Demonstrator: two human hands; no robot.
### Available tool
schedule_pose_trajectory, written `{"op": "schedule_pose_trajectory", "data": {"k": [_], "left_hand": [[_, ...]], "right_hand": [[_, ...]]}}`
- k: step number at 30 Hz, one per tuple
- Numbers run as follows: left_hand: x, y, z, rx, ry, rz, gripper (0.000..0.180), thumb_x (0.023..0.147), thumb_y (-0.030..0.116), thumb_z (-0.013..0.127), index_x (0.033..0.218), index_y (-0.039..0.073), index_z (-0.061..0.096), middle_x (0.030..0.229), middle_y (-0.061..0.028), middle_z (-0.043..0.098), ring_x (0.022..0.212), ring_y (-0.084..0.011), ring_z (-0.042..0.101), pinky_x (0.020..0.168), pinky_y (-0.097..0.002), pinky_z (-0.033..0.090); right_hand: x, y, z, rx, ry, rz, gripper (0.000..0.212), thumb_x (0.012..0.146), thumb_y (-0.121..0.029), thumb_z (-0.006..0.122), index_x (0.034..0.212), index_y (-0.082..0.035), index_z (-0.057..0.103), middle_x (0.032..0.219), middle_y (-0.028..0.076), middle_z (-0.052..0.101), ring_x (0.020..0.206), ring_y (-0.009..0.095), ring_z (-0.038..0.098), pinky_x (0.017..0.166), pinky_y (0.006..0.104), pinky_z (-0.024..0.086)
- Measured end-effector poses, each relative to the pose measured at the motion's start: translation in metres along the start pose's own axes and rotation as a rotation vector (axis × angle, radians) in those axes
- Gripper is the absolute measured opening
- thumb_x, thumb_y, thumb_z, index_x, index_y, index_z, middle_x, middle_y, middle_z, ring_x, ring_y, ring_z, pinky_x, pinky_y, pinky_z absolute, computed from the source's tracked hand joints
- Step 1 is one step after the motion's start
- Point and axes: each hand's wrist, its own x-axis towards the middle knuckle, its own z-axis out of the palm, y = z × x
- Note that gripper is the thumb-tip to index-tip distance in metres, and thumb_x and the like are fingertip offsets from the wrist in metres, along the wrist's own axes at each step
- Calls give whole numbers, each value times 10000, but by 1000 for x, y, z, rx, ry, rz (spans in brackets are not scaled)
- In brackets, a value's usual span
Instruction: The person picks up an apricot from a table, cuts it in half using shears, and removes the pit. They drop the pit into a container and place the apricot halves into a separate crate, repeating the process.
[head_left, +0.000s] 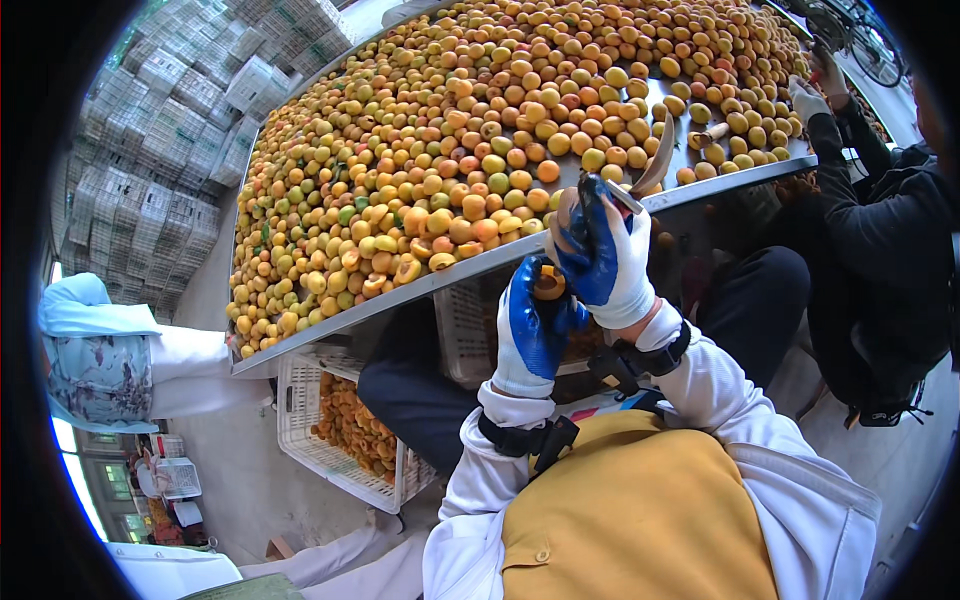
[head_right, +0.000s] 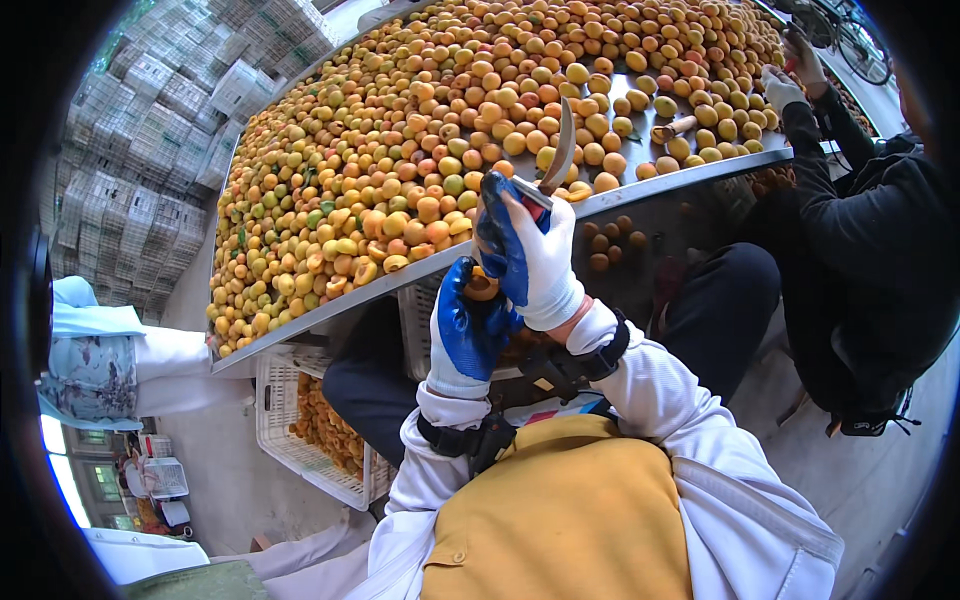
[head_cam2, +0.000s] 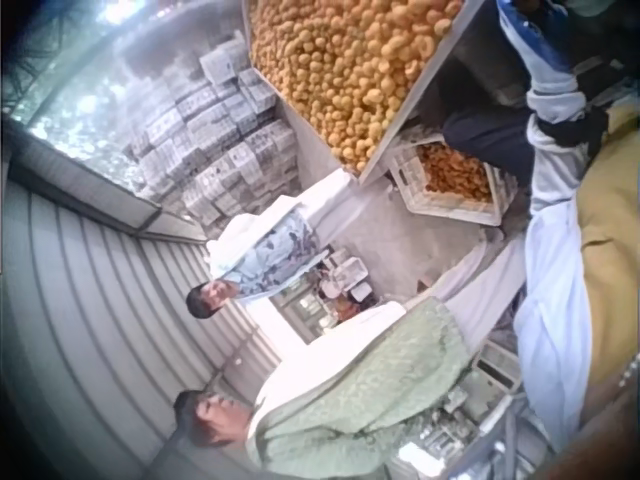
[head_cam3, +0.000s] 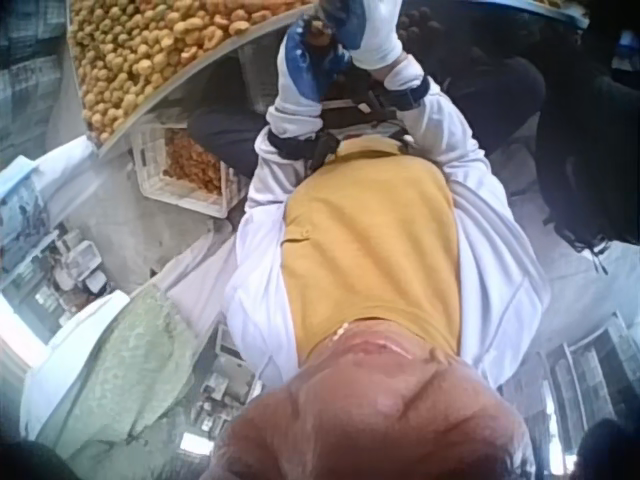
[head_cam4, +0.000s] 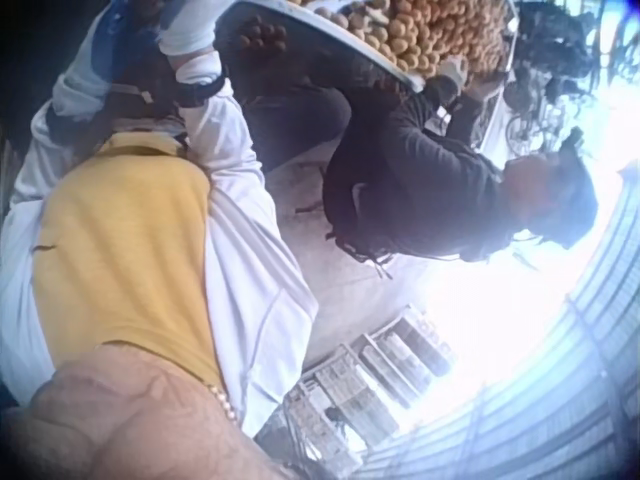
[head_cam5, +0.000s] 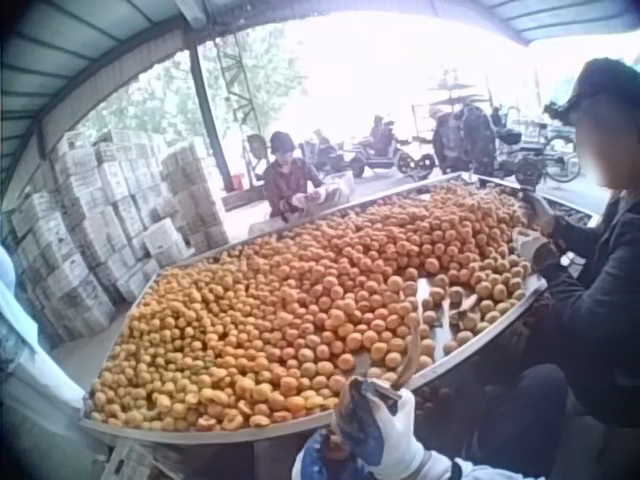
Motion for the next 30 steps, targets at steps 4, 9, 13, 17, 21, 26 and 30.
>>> {"op": "schedule_pose_trajectory", "data": {"k": [4,9,13,17,21,26,30], "left_hand": [[-7,7,27,13,40,180,327,1027,257,539,1275,44,530,1108,-99,617,990,-171,637,789,-329,562],[-1,-17,38,496,167,520,390,937,113,634,1288,-10,517,1135,-149,618,1021,-270,635,901,-369,510],[5,-38,36,391,224,399,370,940,127,625,1272,-8,534,1154,-167,620,1038,-308,624,923,-391,500],[10,-24,47,-88,346,134,369,949,147,641,1264,-14,538,1153,-121,619,1070,-202,607,930,-340,500],[11,-17,36,-56,29,153,298,1055,266,495,1201,29,601,1072,-39,633,975,-115,614,866,-270,524],[4,6,41,120,119,195,283,1051,293,467,1104,66,628,938,-12,620,820,-78,610,720,-290,549],[12,20,23,-188,168,74,345,1060,352,461,1098,45,613,841,-31,609,737,-111,614,694,-309,559]], "right_hand": [[-8,2,-7,-198,-30,-167,227,1034,-220,521,865,-71,497,688,7,431,528,104,404,491,267,321],[-10,14,-23,-115,13,-111,199,1035,-242,532,976,-52,534,756,31,495,603,130,471,529,267,377],[-7,30,-40,-122,54,-92,248,1043,-293,501,916,-81,509,717,28,477,576,126,450,511,277,368],[19,6,-41,315,126,113,355,1036,-384,499,763,-166,433,591,-21,341,451,114,343,435,284,301],[21,10,-47,478,25,275,378,1041,-400,483,723,-198,448,591,-40,351,461,106,334,443,288,282],[24,9,-55,603,-137,369,412,1052,-426,445,708,-201,464,595,-44,339,462,102,323,445,284,269],[13,2,-50,173,-98,208,333,1050,-347,470,788,-142,480,609,-31,377,484,106,394,434,295,332]]}}
